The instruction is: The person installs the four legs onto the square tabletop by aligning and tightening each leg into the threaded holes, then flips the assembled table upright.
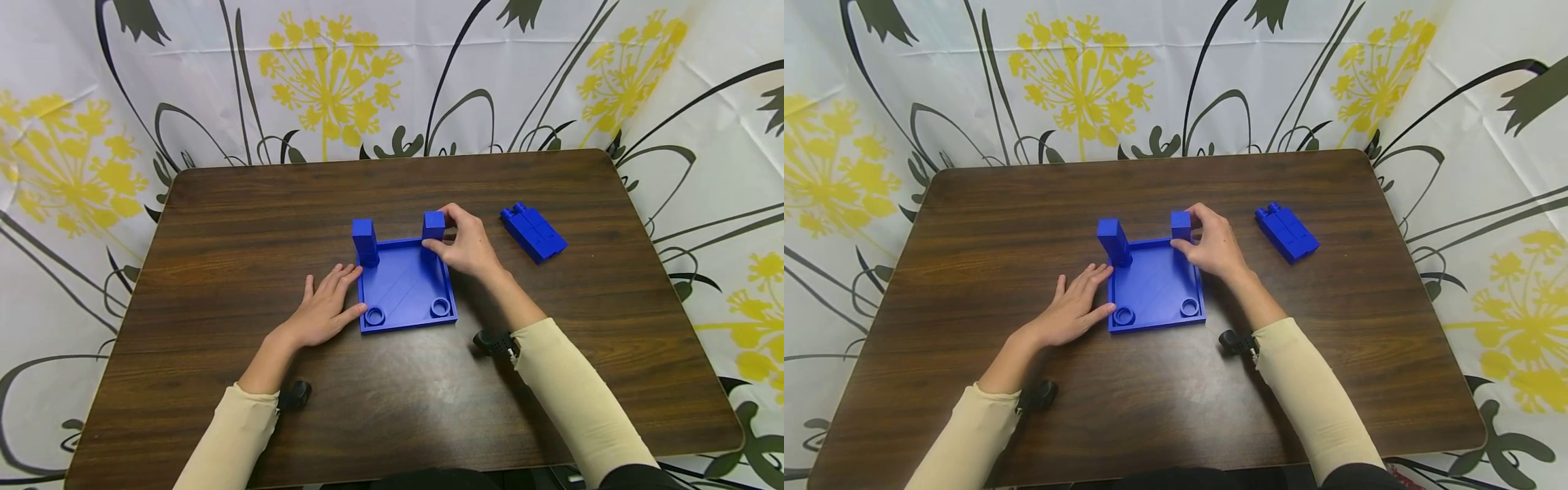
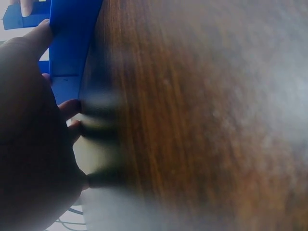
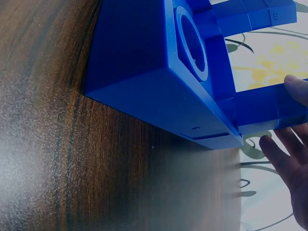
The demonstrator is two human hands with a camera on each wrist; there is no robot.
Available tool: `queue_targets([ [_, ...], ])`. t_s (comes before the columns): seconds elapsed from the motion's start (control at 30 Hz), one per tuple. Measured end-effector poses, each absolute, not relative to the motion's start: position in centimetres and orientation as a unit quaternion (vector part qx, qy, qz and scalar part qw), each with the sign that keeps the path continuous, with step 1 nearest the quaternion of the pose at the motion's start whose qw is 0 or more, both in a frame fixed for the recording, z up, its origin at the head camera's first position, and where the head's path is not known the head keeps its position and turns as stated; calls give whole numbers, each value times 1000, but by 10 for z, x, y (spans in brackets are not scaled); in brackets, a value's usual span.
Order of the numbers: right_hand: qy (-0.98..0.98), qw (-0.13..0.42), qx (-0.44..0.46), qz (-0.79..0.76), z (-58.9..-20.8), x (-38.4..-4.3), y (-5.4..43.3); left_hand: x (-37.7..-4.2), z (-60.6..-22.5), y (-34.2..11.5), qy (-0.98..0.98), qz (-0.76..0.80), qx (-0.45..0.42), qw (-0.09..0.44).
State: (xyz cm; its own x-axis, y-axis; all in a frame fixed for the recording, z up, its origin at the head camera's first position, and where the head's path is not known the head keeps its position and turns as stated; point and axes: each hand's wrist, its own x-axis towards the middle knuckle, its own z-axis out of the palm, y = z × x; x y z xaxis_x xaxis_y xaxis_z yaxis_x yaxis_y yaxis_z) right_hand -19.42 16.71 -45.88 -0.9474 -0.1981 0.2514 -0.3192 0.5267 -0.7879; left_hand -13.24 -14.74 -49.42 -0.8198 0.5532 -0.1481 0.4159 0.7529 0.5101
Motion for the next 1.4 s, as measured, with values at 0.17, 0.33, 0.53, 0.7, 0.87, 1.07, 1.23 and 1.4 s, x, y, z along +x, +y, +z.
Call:
queue_targets([
  [0.17,-874,65,142,459,-458,-193,166,-132,-490,-146,925,230,261,150],
  [0.33,-880,71,136,450,-458,-192,165,-134,-498,-147,926,230,258,153],
  [0.53,-886,76,128,440,-458,-190,163,-136,-501,-149,927,223,253,165],
  [0.7,-886,72,125,442,-458,-190,163,-135,-502,-149,927,222,255,164],
  [0.87,-887,72,122,439,-456,-190,163,-134,-499,-148,927,222,255,161],
  [1.07,-889,72,122,436,-454,-190,163,-133,-494,-147,923,240,261,150],
  [1.23,-889,78,124,435,-456,-190,163,-135,-498,-148,925,232,259,154],
  [1.4,-892,85,122,428,-457,-188,163,-134,-498,-147,924,237,260,152],
])
